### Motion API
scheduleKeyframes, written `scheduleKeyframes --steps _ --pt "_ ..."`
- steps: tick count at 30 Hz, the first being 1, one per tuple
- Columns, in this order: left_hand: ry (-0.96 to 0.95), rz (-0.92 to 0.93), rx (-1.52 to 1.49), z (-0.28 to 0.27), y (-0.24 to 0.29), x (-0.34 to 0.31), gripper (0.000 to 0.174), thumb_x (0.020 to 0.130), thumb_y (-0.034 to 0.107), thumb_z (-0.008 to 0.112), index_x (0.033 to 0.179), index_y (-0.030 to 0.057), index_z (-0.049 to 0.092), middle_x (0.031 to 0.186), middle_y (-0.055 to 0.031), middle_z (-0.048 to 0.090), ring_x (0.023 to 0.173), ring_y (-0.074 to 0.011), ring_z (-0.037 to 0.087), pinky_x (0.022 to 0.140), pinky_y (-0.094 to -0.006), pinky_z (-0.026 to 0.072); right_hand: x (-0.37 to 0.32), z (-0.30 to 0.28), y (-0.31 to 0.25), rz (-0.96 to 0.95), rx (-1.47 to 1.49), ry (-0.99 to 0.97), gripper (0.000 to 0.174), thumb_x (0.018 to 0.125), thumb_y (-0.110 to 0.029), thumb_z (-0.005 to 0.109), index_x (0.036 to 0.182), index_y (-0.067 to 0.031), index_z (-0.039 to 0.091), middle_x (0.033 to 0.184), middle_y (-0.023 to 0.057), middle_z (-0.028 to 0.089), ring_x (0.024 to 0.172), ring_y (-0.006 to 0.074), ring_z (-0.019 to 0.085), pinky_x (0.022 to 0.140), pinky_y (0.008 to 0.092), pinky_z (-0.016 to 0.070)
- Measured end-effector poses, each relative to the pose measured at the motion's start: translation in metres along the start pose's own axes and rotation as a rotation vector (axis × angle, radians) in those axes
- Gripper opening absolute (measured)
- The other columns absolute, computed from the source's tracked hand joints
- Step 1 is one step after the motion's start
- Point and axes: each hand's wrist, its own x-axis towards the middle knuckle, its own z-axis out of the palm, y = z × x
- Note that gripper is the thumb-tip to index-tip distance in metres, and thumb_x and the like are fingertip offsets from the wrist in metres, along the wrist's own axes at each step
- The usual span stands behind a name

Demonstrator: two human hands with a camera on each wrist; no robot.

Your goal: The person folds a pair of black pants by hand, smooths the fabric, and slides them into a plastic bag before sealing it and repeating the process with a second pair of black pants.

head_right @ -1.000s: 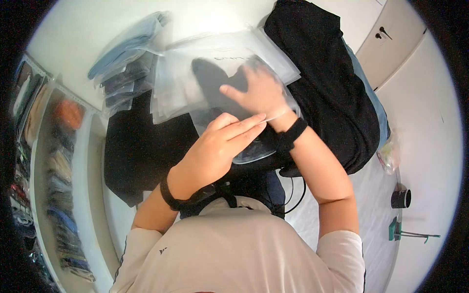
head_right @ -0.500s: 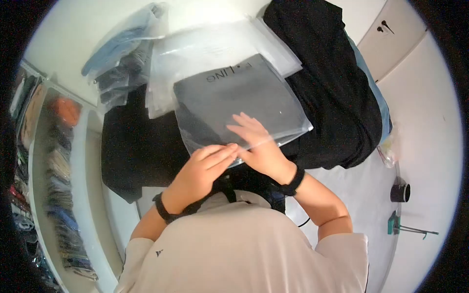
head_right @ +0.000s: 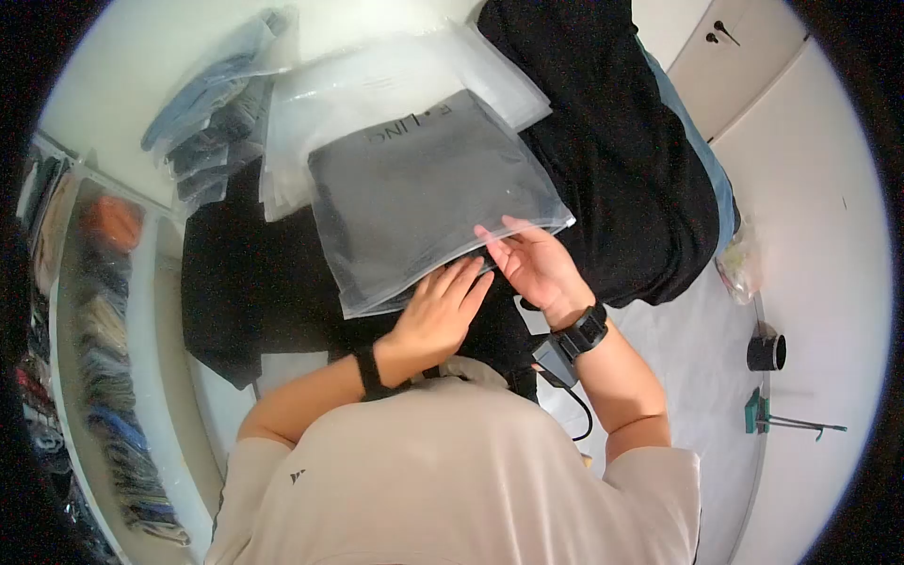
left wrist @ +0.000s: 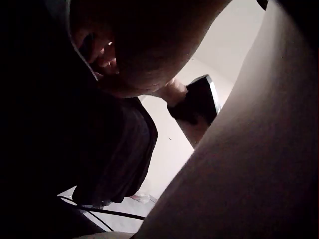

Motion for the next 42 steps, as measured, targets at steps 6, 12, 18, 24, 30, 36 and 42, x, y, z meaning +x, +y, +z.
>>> scheduleKeyframes --steps 6,12,18,24,30,36,42 --pt "0.067 -0.059 -0.005 0.022 -0.008 -0.012 0.059 0.071 0.005 0.054 0.128 -0.0086 0.046 0.135 -0.0232 0.046 0.128 -0.0344 0.044 0.107 -0.046 0.0321 0.035 0.029 0.007 -0.005 -0.034 0.112 0.029 0.081 -0.014 0.075 0.1 -0.0085 0.054 0.094 0.0046 0.055 0.073 0.0154 0.053 0.06 0.0221 0.048" --pt "0.128 -0.038 -0.01 0.019 -0.009 -0.012 0.049 0.068 0.005 0.056 0.116 -0.0075 0.054 0.122 -0.022 0.055 0.122 -0.0348 0.049 0.106 -0.0469 0.0332 0.075 0.069 0.009 -0.024 -0.151 0.178 0.037 0.079 -0.017 0.077 0.105 -0.0091 0.051 0.102 0.0036 0.05 0.074 0.0139 0.05 0.062 0.0206 0.0471" --pt "0.135 -0.077 -0.077 0.026 -0.01 -0.014 0.04 0.069 0.006 0.056 0.107 -0.0046 0.059 0.107 -0.0166 0.06 0.11 -0.0282 0.055 0.104 -0.041 0.0363 0.134 0.064 0.019 -0.07 0.01 0.244 0.038 0.082 -0.014 0.073 0.112 -0.0065 0.051 0.114 0.0045 0.045 0.093 0.0135 0.045 0.066 0.0197 0.0462" --pt "0.11 -0.05 0.01 0.029 -0.011 -0.014 0.039 0.076 0.012 0.052 0.111 -0.0038 0.059 0.118 -0.0152 0.056 0.115 -0.0266 0.053 0.106 -0.04 0.0335 0.175 0.079 0.018 -0.179 0.019 0.262 0.043 0.084 -0.013 0.07 0.121 -0.0038 0.049 0.124 0.0079 0.041 0.094 0.0151 0.046 0.069 0.0206 0.0468" --pt "0.071 -0.018 0.071 0.024 -0.015 -0.015 0.041 0.076 0.014 0.053 0.112 -0.0043 0.059 0.121 -0.017 0.055 0.121 -0.0273 0.048 0.107 -0.0397 0.0323 0.192 0.085 0.018 -0.164 0.02 0.276 0.044 0.085 -0.015 0.07 0.121 -0.0046 0.047 0.124 0.008 0.041 0.093 0.0149 0.046 0.063 0.0227 0.0468" --pt "0.122 -0.052 -0.055 0.022 -0.023 -0.019 0.043 0.073 0.009 0.057 0.114 -0.0025 0.059 0.12 -0.0152 0.058 0.119 -0.0267 0.052 0.105 -0.0394 0.0357 0.181 0.072 0.018 -0.306 0.157 0.276 0.044 0.086 -0.018 0.07 0.12 -0.0037 0.046 0.118 0.009 0.042 0.084 0.0137 0.045 0.058 0.0218 0.044" --pt "0.196 -0.059 -0.084 0.014 -0.025 -0.026 0.046 0.069 0.005 0.061 0.116 0.0018 0.06 0.121 -0.0131 0.06 0.116 -0.0254 0.056 0.1 -0.0385 0.0432 0.162 0.095 0.008 -0.274 0.065 0.351 0.045 0.086 -0.018 0.07 0.121 -0.0013 0.046 0.116 0.0091 0.044 0.08 0.0161 0.046 0.062 0.0231 0.046"
